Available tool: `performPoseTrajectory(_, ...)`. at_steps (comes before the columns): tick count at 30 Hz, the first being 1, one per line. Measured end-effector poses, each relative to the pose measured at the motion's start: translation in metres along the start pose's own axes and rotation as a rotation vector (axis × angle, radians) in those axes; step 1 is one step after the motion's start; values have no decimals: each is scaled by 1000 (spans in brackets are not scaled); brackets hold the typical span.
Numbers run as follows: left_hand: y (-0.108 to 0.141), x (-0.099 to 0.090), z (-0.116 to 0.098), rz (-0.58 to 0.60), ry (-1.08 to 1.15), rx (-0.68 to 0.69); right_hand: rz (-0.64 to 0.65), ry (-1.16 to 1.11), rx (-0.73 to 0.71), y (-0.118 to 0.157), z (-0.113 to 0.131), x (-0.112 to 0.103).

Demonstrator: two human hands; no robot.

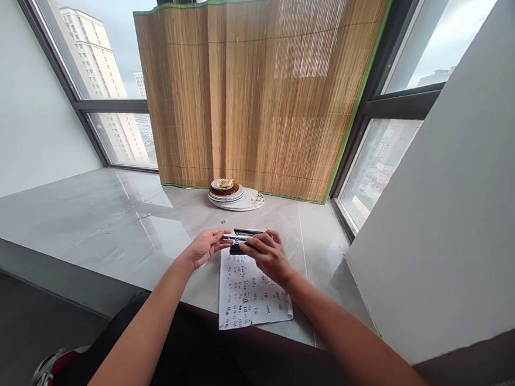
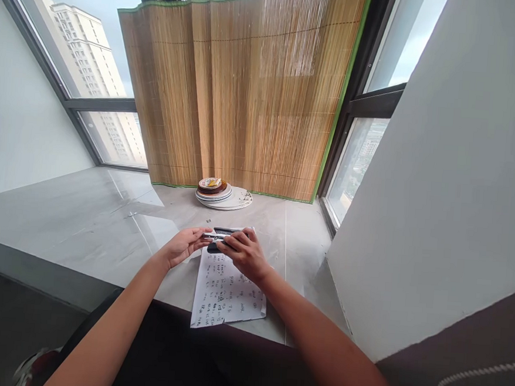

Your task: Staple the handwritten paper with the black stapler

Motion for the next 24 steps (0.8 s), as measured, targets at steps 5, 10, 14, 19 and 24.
performPoseTrajectory(5, 2, 1, -2, -20, 37, -38, 31, 48, -33, 0, 3, -1)
performPoseTrajectory(10, 1, -2, 0, 7, 11, -44, 69, -15, -29, 4, 0, 2)
performPoseTrajectory(14, -1, -6, 3, 6, -30, -78, 95, -14, -21, 4, 0, 2)
performPoseTrajectory(19, 2, -12, -2, -96, -73, -68, -91, -99, 307, 1, -8, 1)
performPoseTrajectory(24, 3, -14, -11, -236, -113, 139, -76, -372, 723, 6, -23, 12)
Point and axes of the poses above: each hand's wrist, its own y-axis away from the middle knuckle, its own x-axis out of the palm, z = x × y, the point moved 2 cm from there along -y, towards the middle knuckle, and after that the axes turned 1 degree about y, right-handed, at the moved point
